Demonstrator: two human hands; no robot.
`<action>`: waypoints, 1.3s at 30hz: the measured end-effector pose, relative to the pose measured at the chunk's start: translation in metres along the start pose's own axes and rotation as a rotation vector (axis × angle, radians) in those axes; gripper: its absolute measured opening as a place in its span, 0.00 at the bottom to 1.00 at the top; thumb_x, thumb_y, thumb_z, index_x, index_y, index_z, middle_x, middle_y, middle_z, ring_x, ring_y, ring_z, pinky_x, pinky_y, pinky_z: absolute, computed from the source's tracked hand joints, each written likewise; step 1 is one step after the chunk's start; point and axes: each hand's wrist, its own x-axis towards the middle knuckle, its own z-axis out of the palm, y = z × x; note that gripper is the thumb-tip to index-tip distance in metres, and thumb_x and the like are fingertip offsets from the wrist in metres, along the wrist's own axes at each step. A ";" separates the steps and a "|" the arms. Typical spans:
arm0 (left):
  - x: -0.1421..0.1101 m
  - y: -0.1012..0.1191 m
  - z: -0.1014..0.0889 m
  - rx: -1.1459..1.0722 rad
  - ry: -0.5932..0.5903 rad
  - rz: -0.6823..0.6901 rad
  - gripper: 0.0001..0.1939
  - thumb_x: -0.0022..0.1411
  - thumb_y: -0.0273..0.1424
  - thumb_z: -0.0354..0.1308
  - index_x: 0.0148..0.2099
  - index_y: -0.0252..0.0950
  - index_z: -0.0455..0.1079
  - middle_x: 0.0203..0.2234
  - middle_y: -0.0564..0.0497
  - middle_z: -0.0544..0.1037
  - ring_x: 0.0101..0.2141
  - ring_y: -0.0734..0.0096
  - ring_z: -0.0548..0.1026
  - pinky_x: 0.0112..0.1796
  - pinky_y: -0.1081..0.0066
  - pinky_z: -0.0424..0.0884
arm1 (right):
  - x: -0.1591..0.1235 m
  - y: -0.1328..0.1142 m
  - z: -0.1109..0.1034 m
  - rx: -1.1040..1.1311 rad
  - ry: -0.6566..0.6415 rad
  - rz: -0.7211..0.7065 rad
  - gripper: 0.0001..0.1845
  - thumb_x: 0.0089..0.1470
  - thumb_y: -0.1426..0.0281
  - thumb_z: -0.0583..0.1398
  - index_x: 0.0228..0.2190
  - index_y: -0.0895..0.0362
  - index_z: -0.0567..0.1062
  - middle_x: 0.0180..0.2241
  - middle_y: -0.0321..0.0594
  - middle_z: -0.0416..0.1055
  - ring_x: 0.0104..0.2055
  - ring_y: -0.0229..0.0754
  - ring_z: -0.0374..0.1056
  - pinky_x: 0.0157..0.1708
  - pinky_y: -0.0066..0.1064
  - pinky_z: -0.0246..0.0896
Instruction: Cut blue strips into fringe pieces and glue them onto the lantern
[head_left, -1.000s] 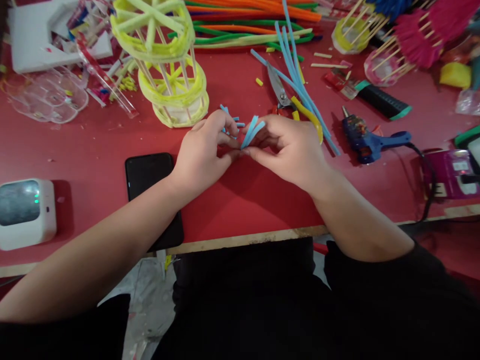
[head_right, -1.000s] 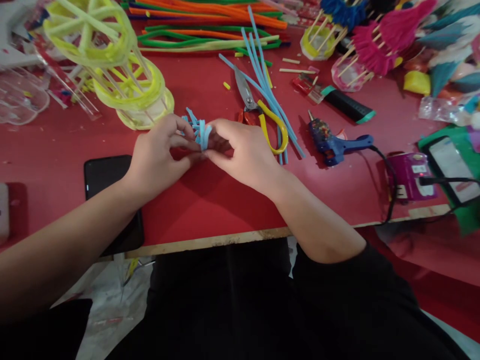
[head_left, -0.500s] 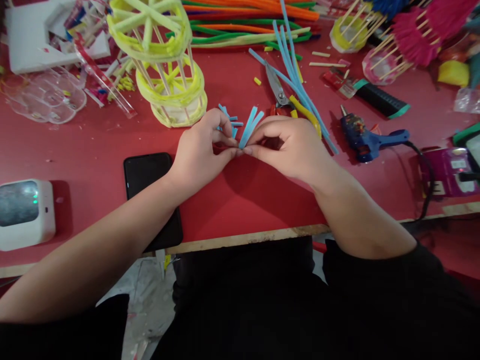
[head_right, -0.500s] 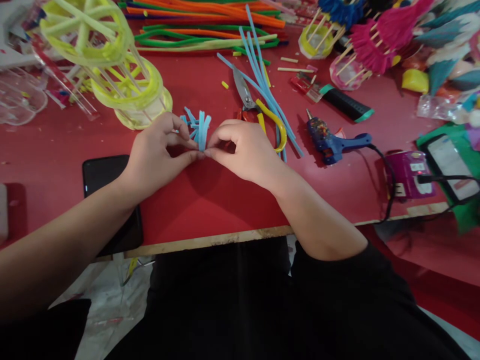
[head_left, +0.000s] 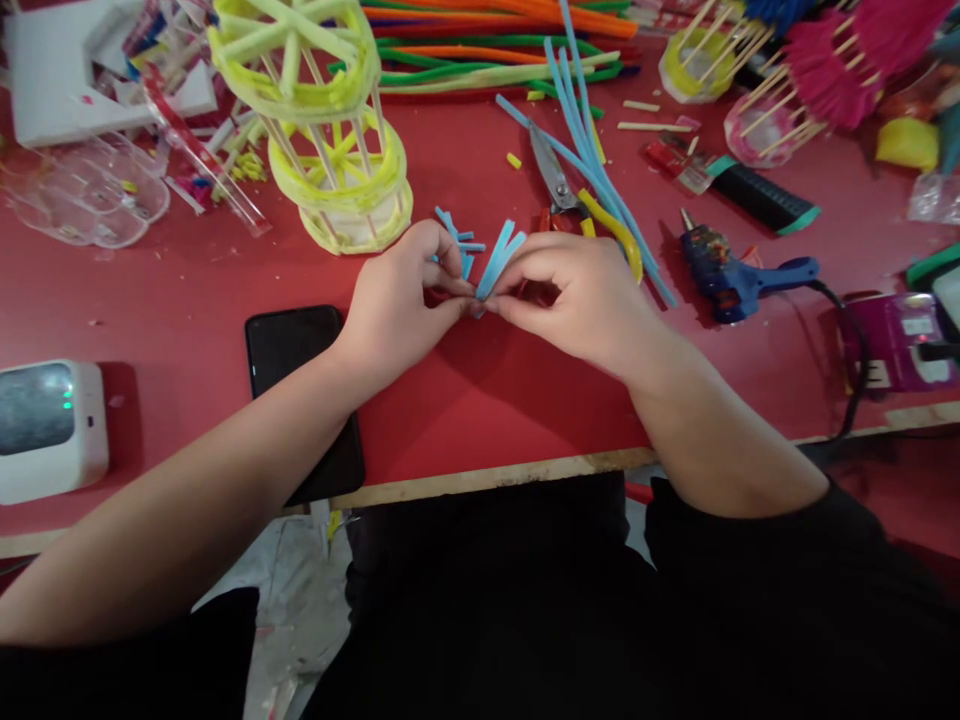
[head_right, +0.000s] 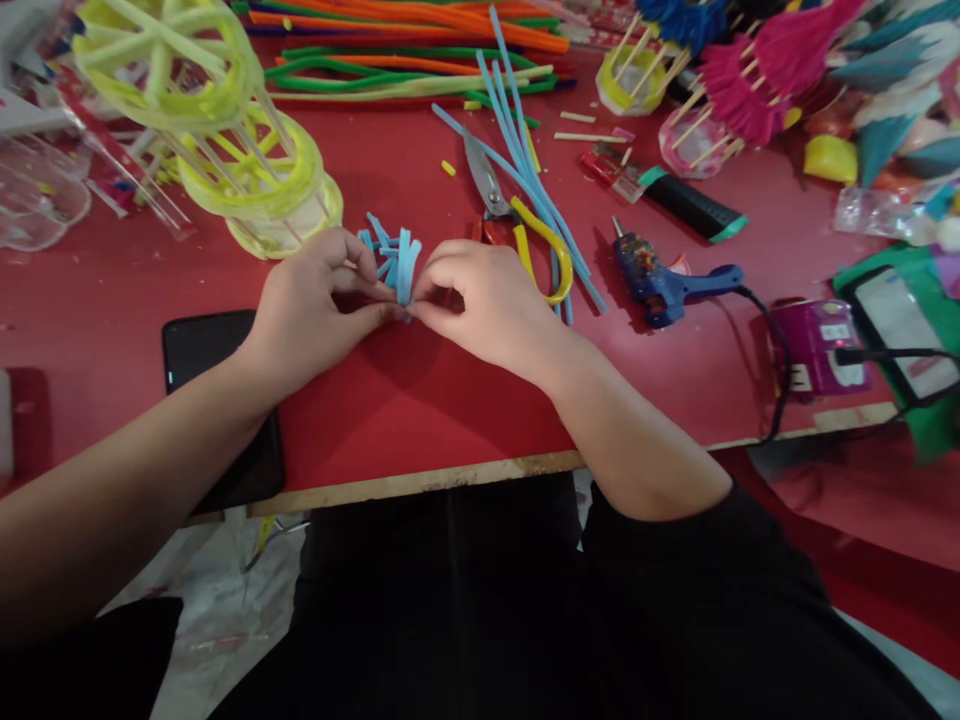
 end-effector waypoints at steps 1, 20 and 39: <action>0.000 0.000 0.000 0.003 -0.003 -0.005 0.18 0.52 0.19 0.66 0.35 0.42 0.61 0.28 0.59 0.82 0.38 0.62 0.86 0.41 0.66 0.79 | 0.000 0.000 0.001 -0.012 0.003 -0.015 0.04 0.57 0.74 0.66 0.30 0.54 0.80 0.37 0.40 0.80 0.35 0.44 0.74 0.39 0.39 0.71; -0.002 0.000 0.003 0.029 -0.008 0.074 0.14 0.51 0.21 0.65 0.34 0.41 0.64 0.29 0.56 0.83 0.37 0.60 0.86 0.40 0.63 0.77 | -0.001 -0.004 0.003 -0.008 -0.001 -0.014 0.07 0.58 0.75 0.64 0.29 0.52 0.77 0.38 0.39 0.78 0.36 0.45 0.73 0.40 0.41 0.70; -0.002 -0.001 0.002 0.152 0.006 0.076 0.18 0.49 0.19 0.62 0.36 0.44 0.59 0.31 0.58 0.82 0.39 0.60 0.84 0.41 0.64 0.74 | -0.001 -0.005 0.006 0.126 -0.012 0.108 0.03 0.57 0.70 0.70 0.31 0.53 0.83 0.34 0.38 0.81 0.37 0.46 0.76 0.39 0.39 0.69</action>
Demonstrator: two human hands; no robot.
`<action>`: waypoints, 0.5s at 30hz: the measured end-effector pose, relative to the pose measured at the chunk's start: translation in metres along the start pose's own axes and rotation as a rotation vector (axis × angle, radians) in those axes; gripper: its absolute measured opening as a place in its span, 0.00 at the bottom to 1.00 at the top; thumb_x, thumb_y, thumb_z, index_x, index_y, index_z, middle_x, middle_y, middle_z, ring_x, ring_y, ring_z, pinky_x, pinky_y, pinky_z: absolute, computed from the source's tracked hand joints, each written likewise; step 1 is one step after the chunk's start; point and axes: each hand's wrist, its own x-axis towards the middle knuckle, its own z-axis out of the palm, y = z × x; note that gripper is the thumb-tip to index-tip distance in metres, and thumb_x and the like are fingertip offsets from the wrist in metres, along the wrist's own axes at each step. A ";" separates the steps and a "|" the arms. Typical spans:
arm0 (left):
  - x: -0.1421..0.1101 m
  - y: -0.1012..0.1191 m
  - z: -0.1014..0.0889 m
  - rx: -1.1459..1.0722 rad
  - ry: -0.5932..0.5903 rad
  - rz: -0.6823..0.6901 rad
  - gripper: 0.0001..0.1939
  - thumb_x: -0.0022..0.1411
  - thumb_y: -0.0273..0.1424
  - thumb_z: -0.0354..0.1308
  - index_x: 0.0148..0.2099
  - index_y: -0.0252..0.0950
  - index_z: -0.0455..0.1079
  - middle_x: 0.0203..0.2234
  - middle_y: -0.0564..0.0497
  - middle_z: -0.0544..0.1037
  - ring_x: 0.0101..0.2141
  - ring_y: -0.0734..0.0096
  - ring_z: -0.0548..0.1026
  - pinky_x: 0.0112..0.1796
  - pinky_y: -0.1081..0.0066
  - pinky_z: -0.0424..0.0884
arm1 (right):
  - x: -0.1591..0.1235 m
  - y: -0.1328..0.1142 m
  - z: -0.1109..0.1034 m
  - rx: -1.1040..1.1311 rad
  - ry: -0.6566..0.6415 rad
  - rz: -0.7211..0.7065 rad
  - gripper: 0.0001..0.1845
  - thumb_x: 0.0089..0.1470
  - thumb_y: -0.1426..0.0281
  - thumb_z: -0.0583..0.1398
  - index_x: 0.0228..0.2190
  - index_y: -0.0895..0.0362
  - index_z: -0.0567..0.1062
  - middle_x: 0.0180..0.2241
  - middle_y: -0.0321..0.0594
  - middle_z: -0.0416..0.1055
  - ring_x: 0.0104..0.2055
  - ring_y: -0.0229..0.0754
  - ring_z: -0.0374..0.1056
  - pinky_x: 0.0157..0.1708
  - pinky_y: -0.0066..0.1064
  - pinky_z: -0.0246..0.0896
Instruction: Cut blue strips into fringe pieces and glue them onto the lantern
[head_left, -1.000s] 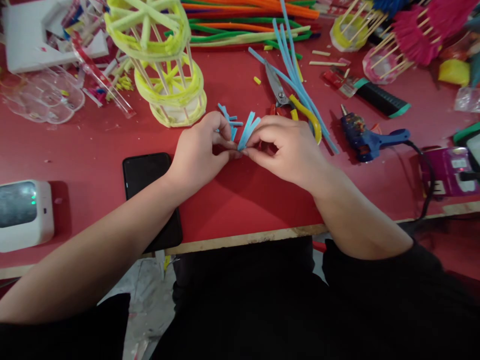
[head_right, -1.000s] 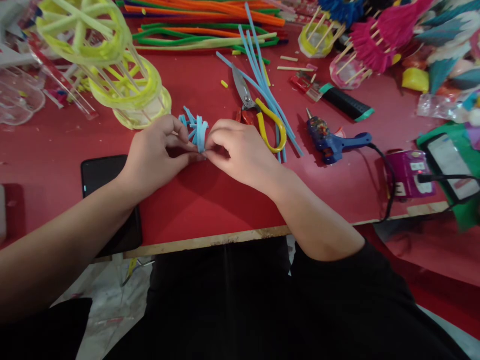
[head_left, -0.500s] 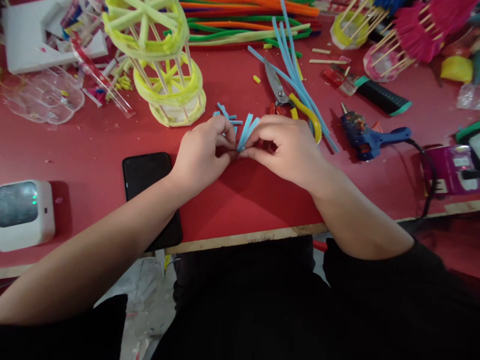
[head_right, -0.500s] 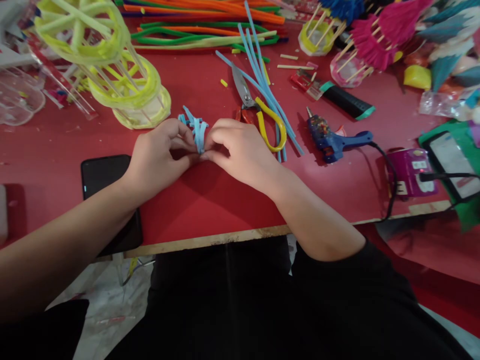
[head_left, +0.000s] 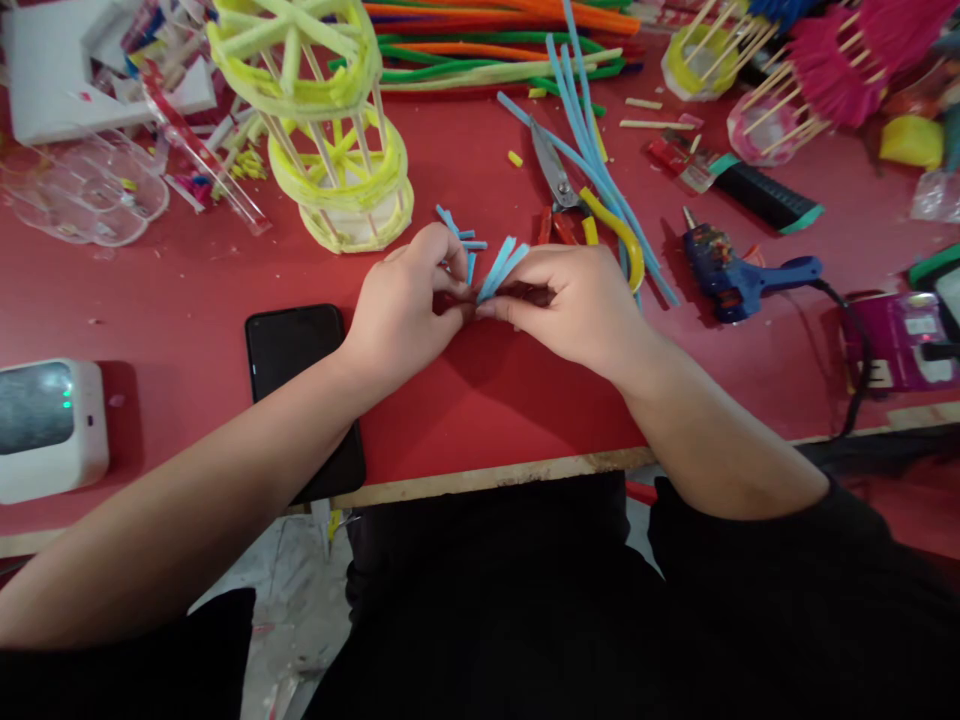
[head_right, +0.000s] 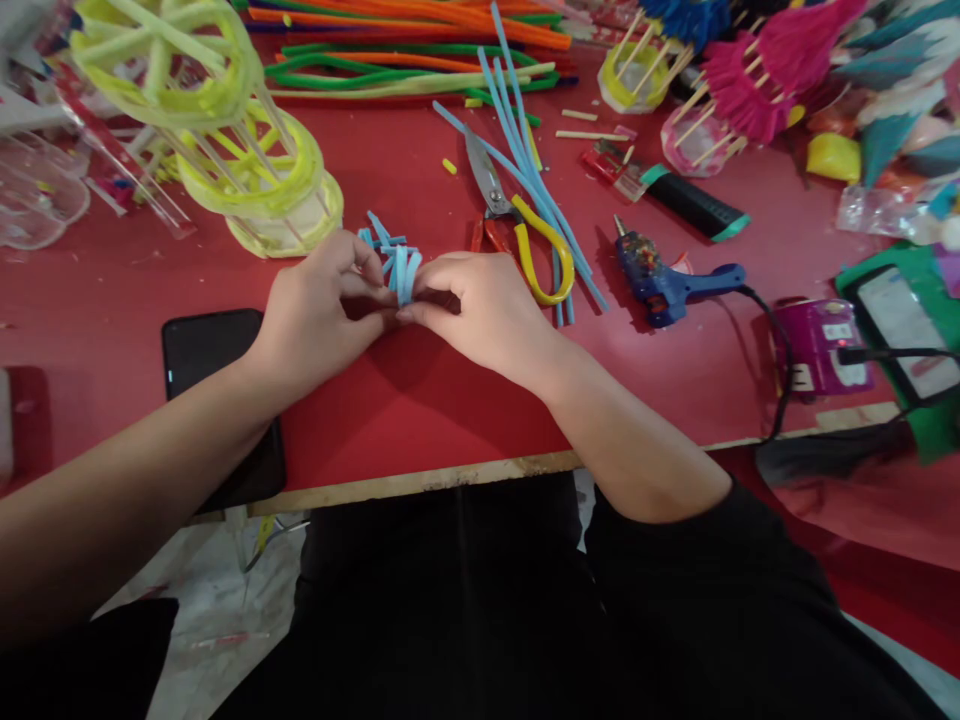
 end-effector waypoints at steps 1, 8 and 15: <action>0.000 0.000 0.000 0.000 -0.003 0.005 0.19 0.49 0.19 0.62 0.36 0.44 0.59 0.31 0.58 0.82 0.39 0.61 0.84 0.41 0.64 0.73 | 0.000 0.000 0.000 -0.006 0.000 -0.004 0.03 0.56 0.70 0.71 0.30 0.53 0.83 0.33 0.38 0.80 0.37 0.46 0.76 0.39 0.39 0.69; 0.000 -0.002 0.001 -0.015 -0.013 0.034 0.20 0.48 0.17 0.62 0.35 0.43 0.59 0.31 0.59 0.81 0.40 0.62 0.83 0.44 0.65 0.74 | 0.000 0.001 -0.002 -0.045 -0.007 -0.060 0.06 0.60 0.63 0.69 0.32 0.51 0.85 0.35 0.39 0.81 0.39 0.47 0.76 0.42 0.41 0.72; -0.002 -0.002 0.000 -0.043 -0.017 -0.019 0.18 0.48 0.18 0.60 0.35 0.44 0.60 0.29 0.57 0.81 0.42 0.56 0.84 0.44 0.61 0.75 | -0.002 0.000 0.004 0.051 0.038 -0.002 0.03 0.56 0.69 0.72 0.32 0.53 0.83 0.33 0.36 0.80 0.38 0.45 0.77 0.43 0.40 0.74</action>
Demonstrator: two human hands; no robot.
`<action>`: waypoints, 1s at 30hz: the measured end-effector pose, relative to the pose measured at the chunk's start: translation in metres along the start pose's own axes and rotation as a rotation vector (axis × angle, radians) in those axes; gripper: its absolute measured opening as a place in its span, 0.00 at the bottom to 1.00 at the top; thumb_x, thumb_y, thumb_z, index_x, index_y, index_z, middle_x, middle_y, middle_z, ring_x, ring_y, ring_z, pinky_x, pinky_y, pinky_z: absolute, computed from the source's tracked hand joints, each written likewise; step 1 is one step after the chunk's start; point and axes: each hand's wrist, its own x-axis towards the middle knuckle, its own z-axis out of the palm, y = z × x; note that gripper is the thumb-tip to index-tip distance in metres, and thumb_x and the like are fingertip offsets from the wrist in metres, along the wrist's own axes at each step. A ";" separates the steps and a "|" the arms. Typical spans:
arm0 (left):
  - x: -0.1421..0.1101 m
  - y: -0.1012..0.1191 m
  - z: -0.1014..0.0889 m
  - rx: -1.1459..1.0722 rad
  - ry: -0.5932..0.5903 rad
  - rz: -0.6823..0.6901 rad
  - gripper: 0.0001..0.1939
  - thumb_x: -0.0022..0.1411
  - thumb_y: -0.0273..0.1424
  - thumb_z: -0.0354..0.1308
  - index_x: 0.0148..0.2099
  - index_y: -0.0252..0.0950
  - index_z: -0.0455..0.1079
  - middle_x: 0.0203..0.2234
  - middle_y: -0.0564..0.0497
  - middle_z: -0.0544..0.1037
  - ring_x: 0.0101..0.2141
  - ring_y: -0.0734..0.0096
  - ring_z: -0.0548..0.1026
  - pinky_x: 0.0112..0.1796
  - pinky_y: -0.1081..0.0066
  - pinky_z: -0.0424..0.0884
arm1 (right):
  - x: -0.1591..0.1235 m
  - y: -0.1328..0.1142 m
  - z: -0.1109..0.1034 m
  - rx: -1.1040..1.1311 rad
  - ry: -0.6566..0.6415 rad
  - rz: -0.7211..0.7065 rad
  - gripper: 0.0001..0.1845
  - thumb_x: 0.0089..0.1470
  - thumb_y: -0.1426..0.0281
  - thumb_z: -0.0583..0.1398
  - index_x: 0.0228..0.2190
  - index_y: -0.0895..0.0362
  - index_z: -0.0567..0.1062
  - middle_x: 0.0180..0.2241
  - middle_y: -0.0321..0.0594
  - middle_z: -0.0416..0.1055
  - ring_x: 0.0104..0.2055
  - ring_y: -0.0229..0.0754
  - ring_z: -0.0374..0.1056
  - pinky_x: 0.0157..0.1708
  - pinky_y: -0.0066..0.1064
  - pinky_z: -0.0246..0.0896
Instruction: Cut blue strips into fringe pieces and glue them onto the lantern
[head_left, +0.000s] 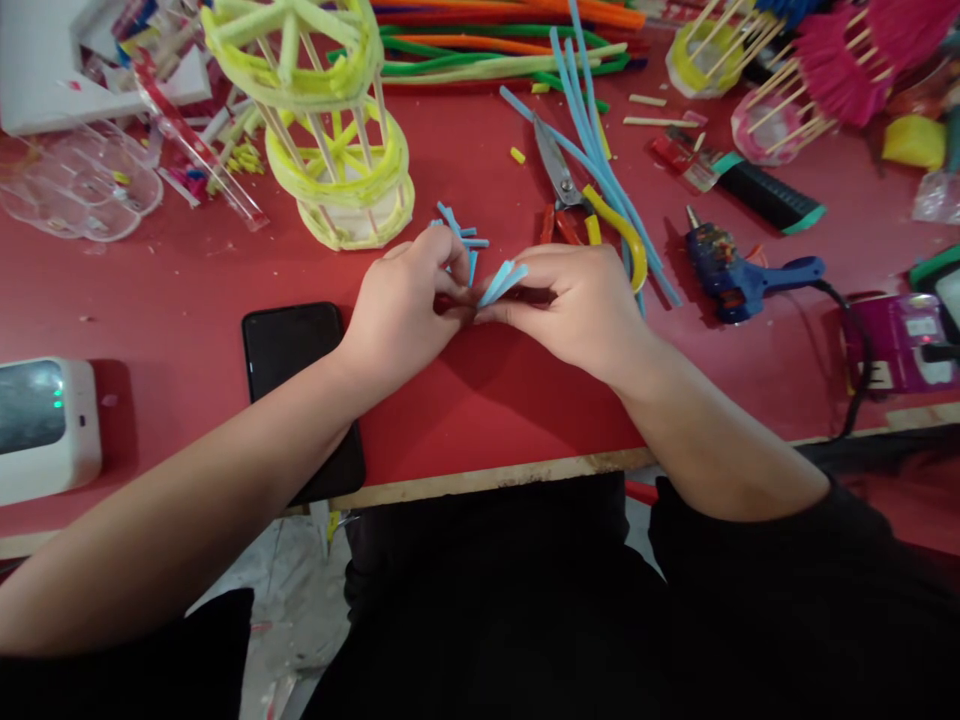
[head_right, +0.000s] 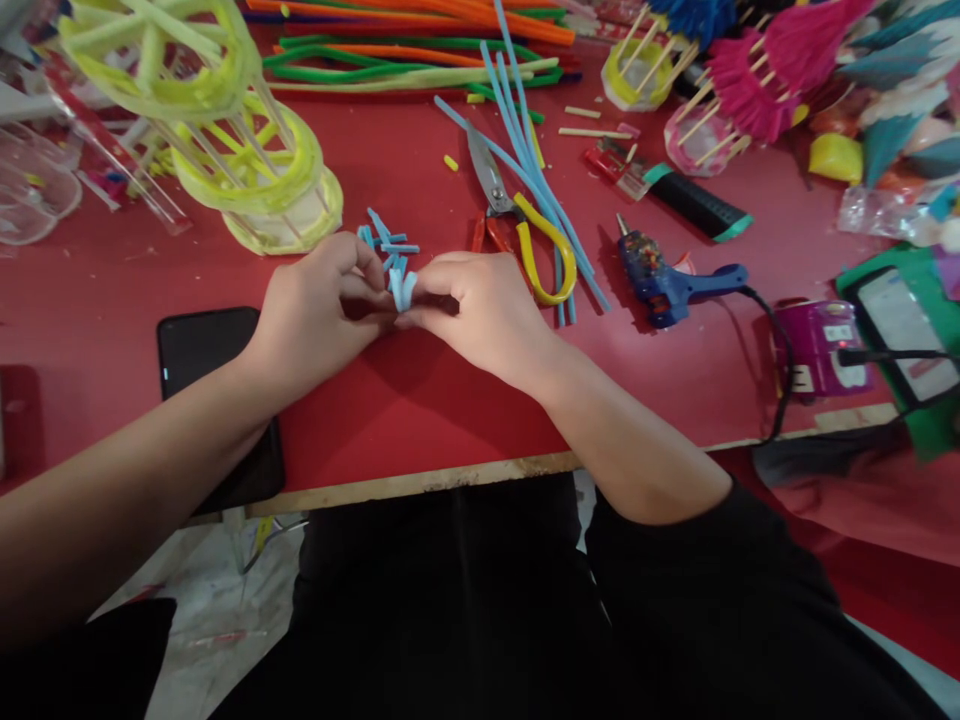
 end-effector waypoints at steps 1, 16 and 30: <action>0.000 0.000 0.000 -0.006 -0.005 -0.003 0.18 0.48 0.18 0.60 0.35 0.44 0.60 0.29 0.57 0.81 0.42 0.56 0.84 0.44 0.60 0.75 | -0.001 0.000 0.001 0.047 0.008 0.019 0.05 0.54 0.72 0.72 0.35 0.53 0.83 0.34 0.35 0.80 0.38 0.45 0.78 0.44 0.40 0.75; 0.000 0.000 0.000 -0.046 -0.009 0.002 0.20 0.49 0.16 0.65 0.35 0.42 0.60 0.31 0.57 0.80 0.39 0.59 0.85 0.44 0.62 0.78 | 0.004 0.001 -0.002 0.003 -0.050 -0.069 0.03 0.56 0.70 0.70 0.31 0.50 0.84 0.36 0.37 0.81 0.42 0.48 0.77 0.47 0.42 0.72; -0.016 0.005 -0.010 -0.036 0.074 0.308 0.11 0.63 0.40 0.72 0.45 0.45 0.77 0.37 0.51 0.86 0.46 0.58 0.84 0.56 0.54 0.79 | 0.006 0.004 -0.008 0.751 -0.095 0.262 0.29 0.38 0.45 0.77 0.31 0.53 0.80 0.29 0.34 0.77 0.29 0.41 0.76 0.33 0.40 0.80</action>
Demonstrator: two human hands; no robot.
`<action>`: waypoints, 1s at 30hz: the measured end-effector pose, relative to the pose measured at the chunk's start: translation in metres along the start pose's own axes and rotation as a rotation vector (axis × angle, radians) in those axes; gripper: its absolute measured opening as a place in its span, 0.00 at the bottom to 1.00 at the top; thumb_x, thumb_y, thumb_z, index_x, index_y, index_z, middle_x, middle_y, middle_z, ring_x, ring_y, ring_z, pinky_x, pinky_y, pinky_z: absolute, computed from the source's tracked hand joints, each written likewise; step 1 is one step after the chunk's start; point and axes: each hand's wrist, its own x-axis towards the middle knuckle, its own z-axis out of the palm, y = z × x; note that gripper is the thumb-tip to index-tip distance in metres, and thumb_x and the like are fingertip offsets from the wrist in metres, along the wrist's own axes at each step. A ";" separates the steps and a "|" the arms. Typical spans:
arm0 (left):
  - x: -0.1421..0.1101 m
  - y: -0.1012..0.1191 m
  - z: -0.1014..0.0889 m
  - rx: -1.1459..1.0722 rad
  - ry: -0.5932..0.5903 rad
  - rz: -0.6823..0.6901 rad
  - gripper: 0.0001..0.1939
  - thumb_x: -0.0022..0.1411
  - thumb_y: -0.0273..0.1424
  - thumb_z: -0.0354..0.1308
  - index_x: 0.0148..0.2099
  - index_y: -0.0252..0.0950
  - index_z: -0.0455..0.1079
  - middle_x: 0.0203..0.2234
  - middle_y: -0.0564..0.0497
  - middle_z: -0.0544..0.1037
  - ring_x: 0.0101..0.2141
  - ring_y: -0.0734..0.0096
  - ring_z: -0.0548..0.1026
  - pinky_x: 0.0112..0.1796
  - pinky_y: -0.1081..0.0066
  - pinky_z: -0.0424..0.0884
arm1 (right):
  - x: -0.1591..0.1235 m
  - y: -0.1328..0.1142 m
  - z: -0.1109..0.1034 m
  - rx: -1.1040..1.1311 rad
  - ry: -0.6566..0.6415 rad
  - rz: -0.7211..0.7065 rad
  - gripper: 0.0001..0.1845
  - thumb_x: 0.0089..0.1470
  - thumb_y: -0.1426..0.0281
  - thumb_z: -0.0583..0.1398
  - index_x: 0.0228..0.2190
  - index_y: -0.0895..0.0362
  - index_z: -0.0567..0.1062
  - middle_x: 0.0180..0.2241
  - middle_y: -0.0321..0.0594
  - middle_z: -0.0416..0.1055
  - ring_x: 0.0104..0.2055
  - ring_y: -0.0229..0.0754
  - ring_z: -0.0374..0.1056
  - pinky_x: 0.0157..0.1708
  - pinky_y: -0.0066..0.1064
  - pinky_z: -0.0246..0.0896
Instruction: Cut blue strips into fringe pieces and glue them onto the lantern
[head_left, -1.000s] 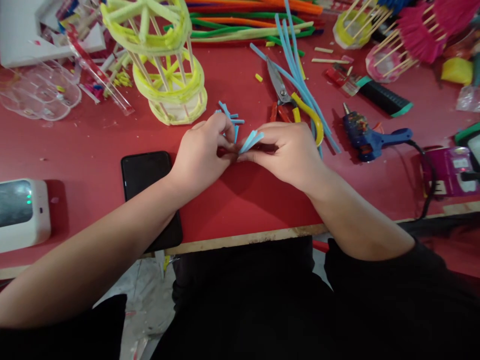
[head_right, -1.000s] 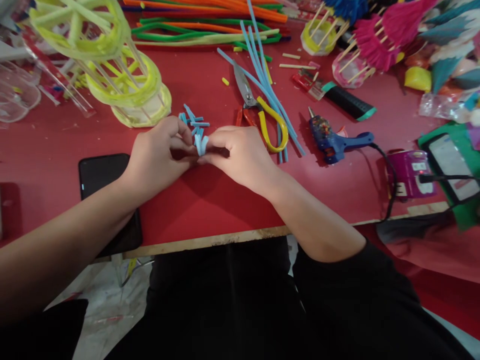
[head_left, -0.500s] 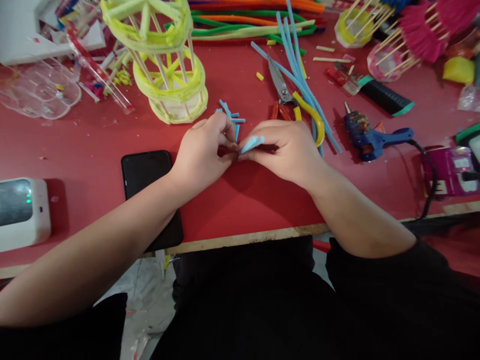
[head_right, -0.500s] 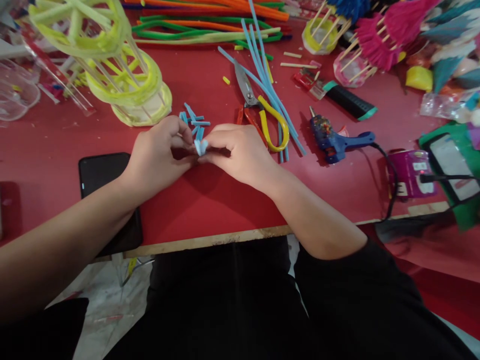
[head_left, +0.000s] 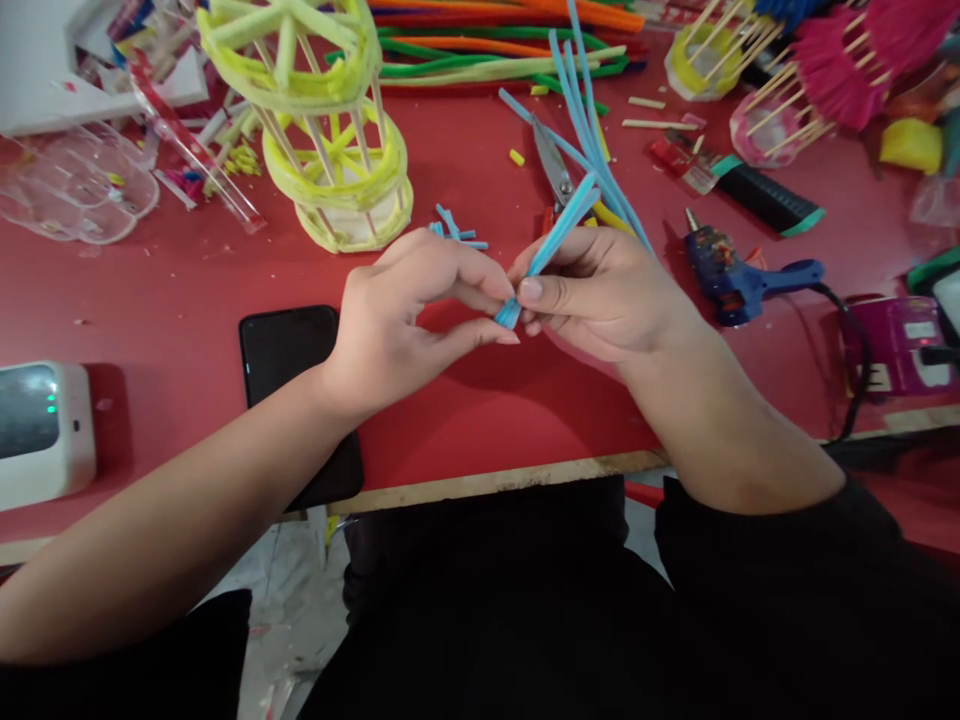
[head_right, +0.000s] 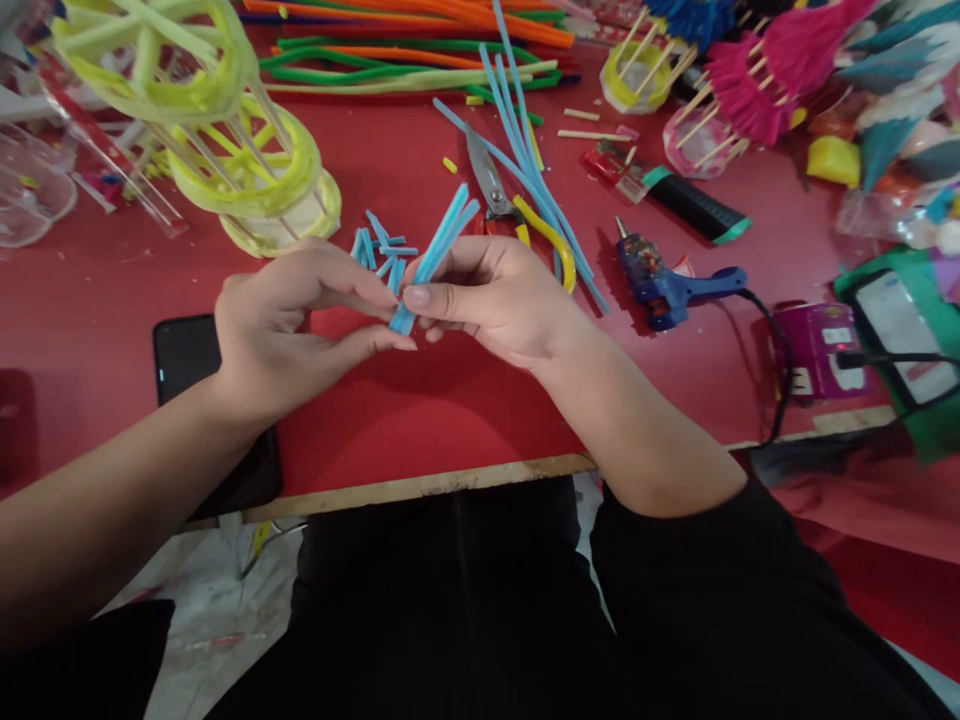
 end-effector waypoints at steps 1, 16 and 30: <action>0.001 -0.003 0.001 -0.022 0.010 0.022 0.11 0.63 0.41 0.72 0.43 0.44 0.77 0.36 0.51 0.86 0.44 0.58 0.84 0.55 0.54 0.79 | 0.000 0.001 0.001 0.028 -0.014 -0.001 0.28 0.38 0.46 0.77 0.30 0.54 0.80 0.28 0.33 0.77 0.28 0.40 0.76 0.32 0.39 0.79; 0.006 -0.005 0.002 -0.163 0.086 0.156 0.16 0.53 0.41 0.79 0.38 0.41 0.79 0.34 0.50 0.84 0.34 0.64 0.83 0.43 0.61 0.82 | -0.002 -0.005 0.005 0.045 -0.043 -0.078 0.18 0.41 0.56 0.80 0.27 0.52 0.82 0.25 0.30 0.78 0.25 0.37 0.74 0.29 0.34 0.77; 0.002 0.005 0.005 0.085 0.038 -0.116 0.05 0.65 0.32 0.68 0.42 0.42 0.86 0.37 0.51 0.88 0.39 0.64 0.84 0.44 0.67 0.77 | -0.002 0.001 0.014 -0.233 0.295 -0.255 0.13 0.50 0.59 0.75 0.29 0.53 0.82 0.26 0.31 0.78 0.28 0.39 0.76 0.32 0.37 0.80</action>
